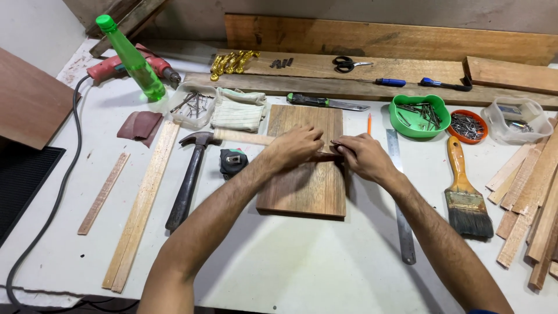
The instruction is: Sanding and measuring wooden pieces on a workbench.
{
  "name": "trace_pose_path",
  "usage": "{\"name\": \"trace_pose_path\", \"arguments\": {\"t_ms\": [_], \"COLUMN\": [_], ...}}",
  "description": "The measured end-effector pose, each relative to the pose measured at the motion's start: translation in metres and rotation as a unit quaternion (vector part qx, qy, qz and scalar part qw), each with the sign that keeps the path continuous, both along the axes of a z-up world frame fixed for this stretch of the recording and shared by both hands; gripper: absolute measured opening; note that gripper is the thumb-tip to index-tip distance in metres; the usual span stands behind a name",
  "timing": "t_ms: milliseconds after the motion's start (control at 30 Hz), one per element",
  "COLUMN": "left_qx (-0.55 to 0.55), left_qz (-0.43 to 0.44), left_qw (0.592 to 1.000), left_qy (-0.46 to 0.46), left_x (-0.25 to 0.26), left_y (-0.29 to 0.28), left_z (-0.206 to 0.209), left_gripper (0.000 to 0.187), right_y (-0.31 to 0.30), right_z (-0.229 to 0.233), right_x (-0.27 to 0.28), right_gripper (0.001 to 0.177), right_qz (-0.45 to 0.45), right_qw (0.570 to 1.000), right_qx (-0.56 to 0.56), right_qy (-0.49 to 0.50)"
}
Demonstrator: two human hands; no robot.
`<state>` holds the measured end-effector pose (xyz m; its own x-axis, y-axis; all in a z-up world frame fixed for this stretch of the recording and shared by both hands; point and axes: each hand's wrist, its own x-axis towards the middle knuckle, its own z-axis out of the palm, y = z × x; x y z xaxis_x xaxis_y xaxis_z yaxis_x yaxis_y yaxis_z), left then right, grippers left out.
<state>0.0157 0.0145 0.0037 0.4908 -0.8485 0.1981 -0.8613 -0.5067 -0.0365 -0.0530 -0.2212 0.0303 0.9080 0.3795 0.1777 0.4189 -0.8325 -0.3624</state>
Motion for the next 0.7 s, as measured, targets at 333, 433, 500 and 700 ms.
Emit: {"name": "trace_pose_path", "arguments": {"t_ms": [333, 433, 500, 700], "left_qx": [-0.060, -0.083, -0.139, -0.083], "left_qz": [0.062, 0.126, 0.032, 0.039], "left_qw": [0.995, 0.989, 0.988, 0.993], "left_qy": [-0.053, 0.005, 0.053, 0.078], "left_x": [-0.022, -0.039, -0.041, -0.029], "left_y": [0.022, 0.036, 0.047, 0.046], "left_z": [-0.003, 0.004, 0.008, 0.004], "left_gripper": [0.012, 0.015, 0.022, 0.021], "right_y": [0.016, 0.023, 0.026, 0.026], "right_z": [-0.025, -0.032, -0.032, -0.036], "right_x": [-0.040, -0.044, -0.046, -0.046], "right_gripper": [0.032, 0.030, 0.029, 0.029], "right_qz": [0.012, 0.007, 0.000, -0.001], "right_qw": [0.997, 0.992, 0.987, 0.990], "right_qx": [-0.025, -0.016, -0.029, -0.001], "right_qy": [-0.076, -0.122, -0.157, -0.142]}}
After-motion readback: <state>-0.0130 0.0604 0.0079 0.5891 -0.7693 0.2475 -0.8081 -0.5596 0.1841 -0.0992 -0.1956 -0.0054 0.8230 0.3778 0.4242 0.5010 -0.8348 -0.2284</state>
